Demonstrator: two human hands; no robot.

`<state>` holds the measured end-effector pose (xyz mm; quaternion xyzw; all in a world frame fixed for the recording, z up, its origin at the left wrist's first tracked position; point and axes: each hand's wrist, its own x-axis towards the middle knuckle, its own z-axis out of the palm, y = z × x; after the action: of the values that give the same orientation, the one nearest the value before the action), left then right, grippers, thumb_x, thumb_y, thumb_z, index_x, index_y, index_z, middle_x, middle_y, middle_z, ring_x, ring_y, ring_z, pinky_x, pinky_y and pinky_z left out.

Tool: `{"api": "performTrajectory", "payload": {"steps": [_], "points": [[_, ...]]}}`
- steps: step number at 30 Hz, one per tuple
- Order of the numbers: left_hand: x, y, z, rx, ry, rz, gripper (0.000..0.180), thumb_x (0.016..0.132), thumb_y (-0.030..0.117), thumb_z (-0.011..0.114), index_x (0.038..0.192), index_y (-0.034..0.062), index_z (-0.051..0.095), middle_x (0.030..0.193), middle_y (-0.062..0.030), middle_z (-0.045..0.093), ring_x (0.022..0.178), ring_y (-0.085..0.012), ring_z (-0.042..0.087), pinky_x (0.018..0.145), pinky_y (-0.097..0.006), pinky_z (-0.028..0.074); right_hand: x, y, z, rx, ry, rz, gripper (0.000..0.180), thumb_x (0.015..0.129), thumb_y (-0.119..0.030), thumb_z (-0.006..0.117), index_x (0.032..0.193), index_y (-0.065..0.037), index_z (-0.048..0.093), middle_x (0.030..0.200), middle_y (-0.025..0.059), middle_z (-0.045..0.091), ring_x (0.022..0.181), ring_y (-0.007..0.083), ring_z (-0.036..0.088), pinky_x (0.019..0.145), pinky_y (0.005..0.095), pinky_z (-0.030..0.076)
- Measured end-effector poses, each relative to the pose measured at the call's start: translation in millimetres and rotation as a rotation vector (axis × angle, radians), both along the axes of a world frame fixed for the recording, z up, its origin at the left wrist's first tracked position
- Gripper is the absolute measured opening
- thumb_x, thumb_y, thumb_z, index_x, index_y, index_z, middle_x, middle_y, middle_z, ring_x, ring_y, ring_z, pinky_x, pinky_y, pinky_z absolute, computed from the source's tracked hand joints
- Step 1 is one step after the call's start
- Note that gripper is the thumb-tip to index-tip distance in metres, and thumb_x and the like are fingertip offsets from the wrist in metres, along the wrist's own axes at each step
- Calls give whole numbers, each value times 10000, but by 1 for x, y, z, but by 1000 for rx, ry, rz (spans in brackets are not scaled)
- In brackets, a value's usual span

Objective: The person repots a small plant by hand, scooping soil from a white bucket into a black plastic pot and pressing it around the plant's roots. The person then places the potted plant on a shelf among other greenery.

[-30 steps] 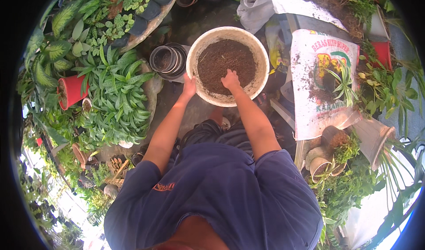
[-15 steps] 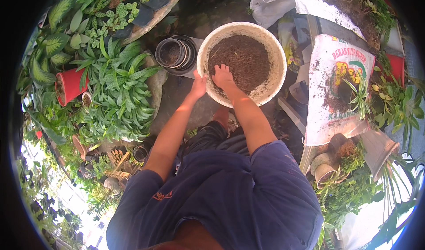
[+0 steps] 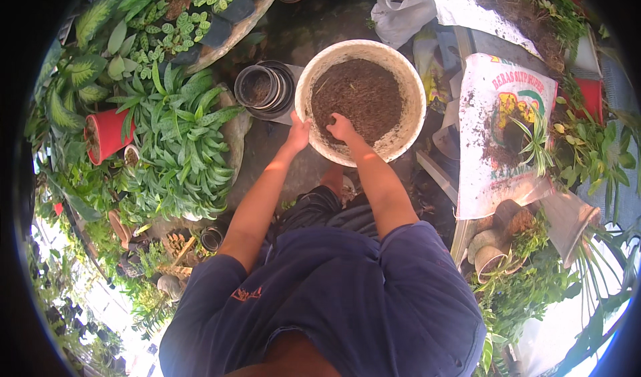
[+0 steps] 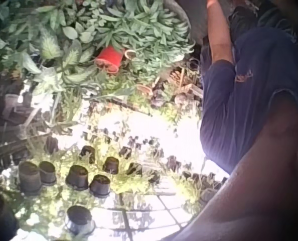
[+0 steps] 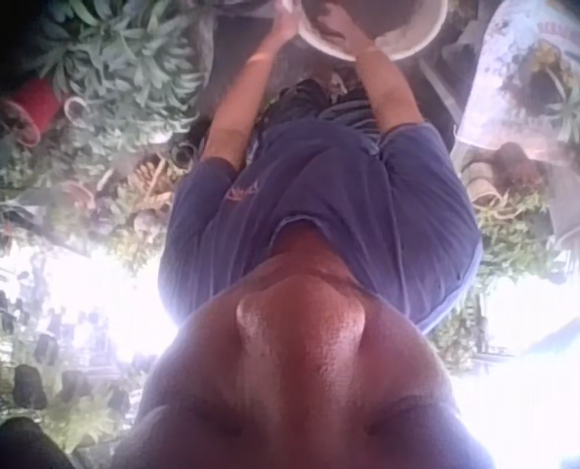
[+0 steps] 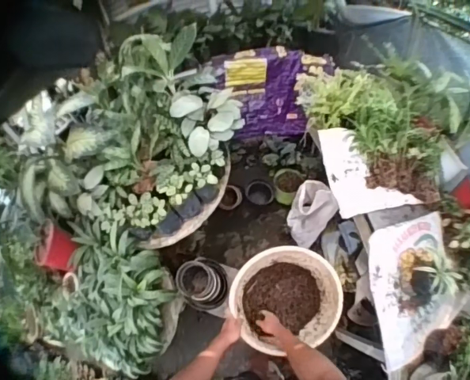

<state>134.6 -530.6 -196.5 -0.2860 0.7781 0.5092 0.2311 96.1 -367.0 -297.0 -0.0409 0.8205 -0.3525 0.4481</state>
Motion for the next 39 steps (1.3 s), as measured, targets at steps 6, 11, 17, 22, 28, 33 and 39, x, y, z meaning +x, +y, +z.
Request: {"api": "performTrajectory", "payload": {"steps": [6,11,17,22,28,33,39], "points": [[5,-3,-15,-15,105,-22,520,956,179,462,1359,54,159,1215,-296,532,1155,-420,525,971,-445,385,-10,26,24,-410,-690,-908,417,923,-313,570,1280,-107,501,1296,81,528,1162,254,513,940,475,442],[6,-13,-41,11,101,-40,557,952,235,495,1367,36,182,1251,-295,511,1178,-415,508,994,-437,372,-10,44,77,-531,-662,-895,404,938,-300,557,1275,-85,494,1302,96,519,1194,254,489,976,494,409],[18,-23,-20,-83,232,125,535,961,303,501,1338,-37,334,1227,-231,527,1130,-322,533,975,-390,387,-11,44,104,-317,-453,-912,247,937,-249,570,1144,-116,553,1123,72,574,1016,263,529,868,480,458],[31,-27,21,-159,472,302,376,963,245,489,1240,-9,491,1115,-184,593,1005,-273,584,897,-360,437,-14,60,134,-763,-809,-1092,287,975,-333,465,1121,-110,573,1047,91,614,878,260,583,718,421,511],[21,11,63,121,593,304,283,991,160,427,1209,-12,481,955,-85,585,804,-122,540,756,-265,457,-24,92,171,-1049,-899,-1139,349,992,-348,392,1091,-82,596,1004,101,639,848,261,608,709,398,514],[-6,86,86,238,662,140,210,980,100,437,1159,17,509,891,-61,600,742,-98,549,673,-234,454,-28,168,233,-1211,-800,-1110,389,992,-347,375,1139,-68,603,1031,127,659,904,241,619,731,358,507],[-38,241,115,410,588,-309,211,974,119,485,1126,20,592,925,-84,658,813,-127,614,711,-256,501,-18,307,289,-1360,-656,-1256,399,1002,-315,335,1092,-14,581,1006,177,636,885,272,611,750,370,504]]}}
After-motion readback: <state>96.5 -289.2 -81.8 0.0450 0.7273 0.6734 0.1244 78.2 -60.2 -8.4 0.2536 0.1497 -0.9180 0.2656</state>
